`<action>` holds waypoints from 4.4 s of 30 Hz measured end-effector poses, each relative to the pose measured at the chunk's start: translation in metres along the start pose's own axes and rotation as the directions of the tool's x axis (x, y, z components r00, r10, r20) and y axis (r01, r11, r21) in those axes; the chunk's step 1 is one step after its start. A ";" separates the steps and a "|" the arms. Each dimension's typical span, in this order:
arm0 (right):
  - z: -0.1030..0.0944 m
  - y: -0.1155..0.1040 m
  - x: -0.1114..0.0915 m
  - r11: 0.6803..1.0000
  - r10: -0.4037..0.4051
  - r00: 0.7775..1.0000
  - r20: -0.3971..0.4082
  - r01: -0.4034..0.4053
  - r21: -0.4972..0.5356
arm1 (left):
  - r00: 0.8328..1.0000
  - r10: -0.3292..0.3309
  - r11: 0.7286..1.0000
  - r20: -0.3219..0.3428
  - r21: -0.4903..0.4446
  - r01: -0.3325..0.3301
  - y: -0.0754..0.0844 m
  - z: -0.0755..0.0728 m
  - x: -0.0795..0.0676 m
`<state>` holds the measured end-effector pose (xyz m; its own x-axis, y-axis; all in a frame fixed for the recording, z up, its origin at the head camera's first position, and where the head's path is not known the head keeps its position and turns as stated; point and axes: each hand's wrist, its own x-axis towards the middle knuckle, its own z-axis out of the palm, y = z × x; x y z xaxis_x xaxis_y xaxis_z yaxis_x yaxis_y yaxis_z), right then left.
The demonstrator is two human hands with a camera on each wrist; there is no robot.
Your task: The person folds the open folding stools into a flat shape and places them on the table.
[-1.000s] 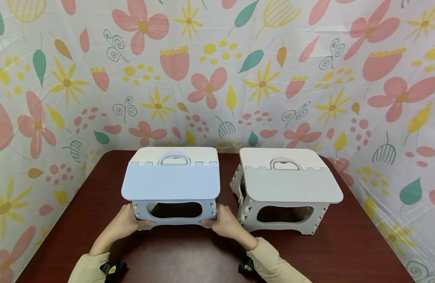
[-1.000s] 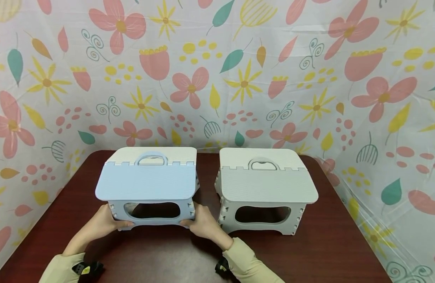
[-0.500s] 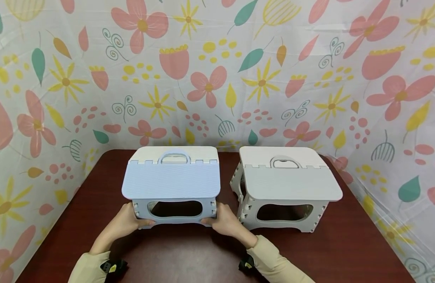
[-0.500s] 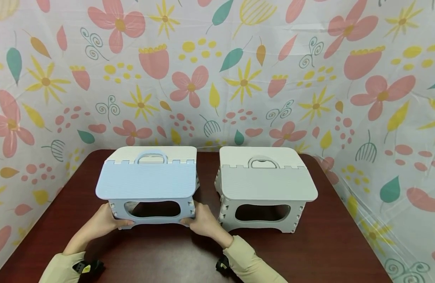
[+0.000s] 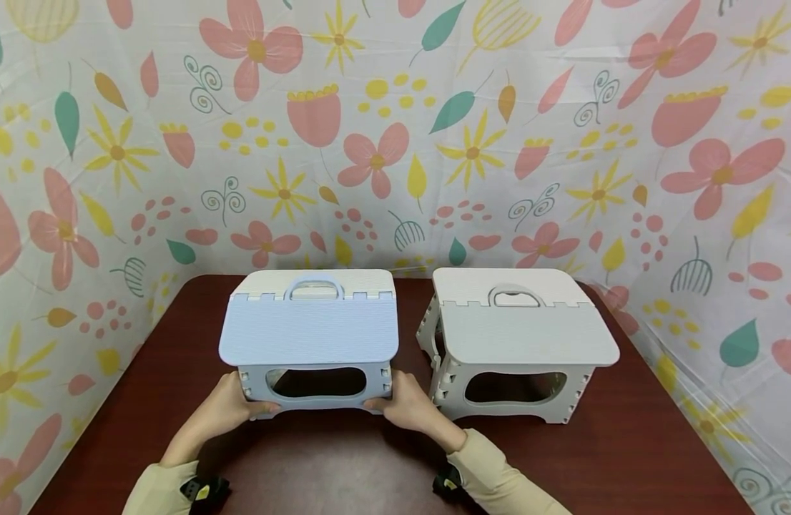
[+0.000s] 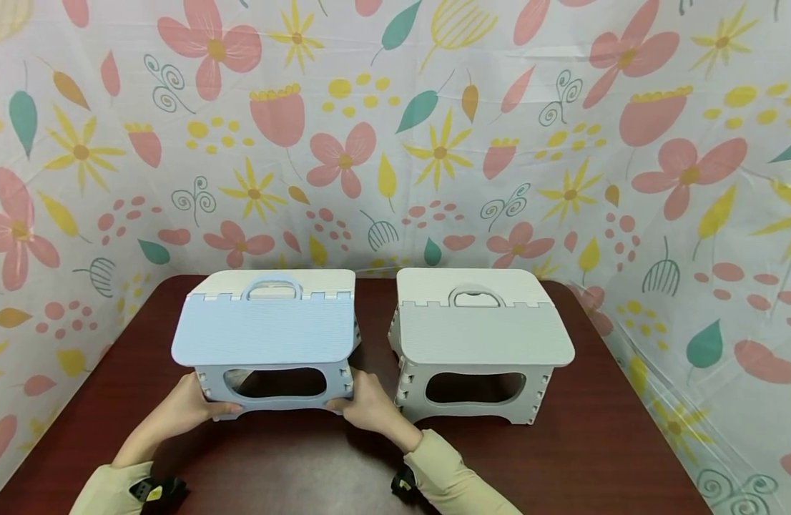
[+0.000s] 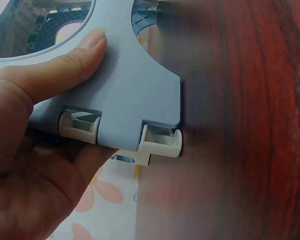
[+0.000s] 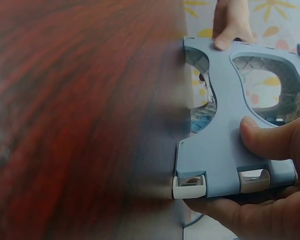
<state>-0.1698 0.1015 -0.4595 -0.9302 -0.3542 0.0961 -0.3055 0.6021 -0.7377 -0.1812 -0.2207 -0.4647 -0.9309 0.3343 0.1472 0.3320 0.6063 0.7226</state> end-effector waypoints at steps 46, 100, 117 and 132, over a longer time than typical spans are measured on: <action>0.001 0.005 0.002 0.999 -0.033 0.999 0.014 0.032 0.043 | 1.000 0.007 0.999 0.009 -0.038 -0.007 0.000 0.003 0.000; -0.002 0.005 0.002 0.998 -0.031 0.999 0.038 0.029 0.048 | 1.000 0.025 0.999 -0.016 -0.027 -0.025 0.002 0.007 0.001; -0.001 0.007 0.001 0.997 -0.045 0.998 0.042 0.043 0.057 | 1.000 0.021 0.999 -0.004 -0.028 -0.021 0.004 0.007 -0.001; -0.001 0.008 0.002 0.999 -0.040 0.998 0.041 0.039 0.032 | 0.999 0.048 0.998 -0.019 -0.042 -0.049 -0.001 0.009 -0.001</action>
<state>-0.1741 0.1069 -0.4646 -0.9080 -0.4074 0.0981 -0.3348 0.5645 -0.7545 -0.1795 -0.2147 -0.4714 -0.9164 0.3498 0.1945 0.3707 0.5583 0.7422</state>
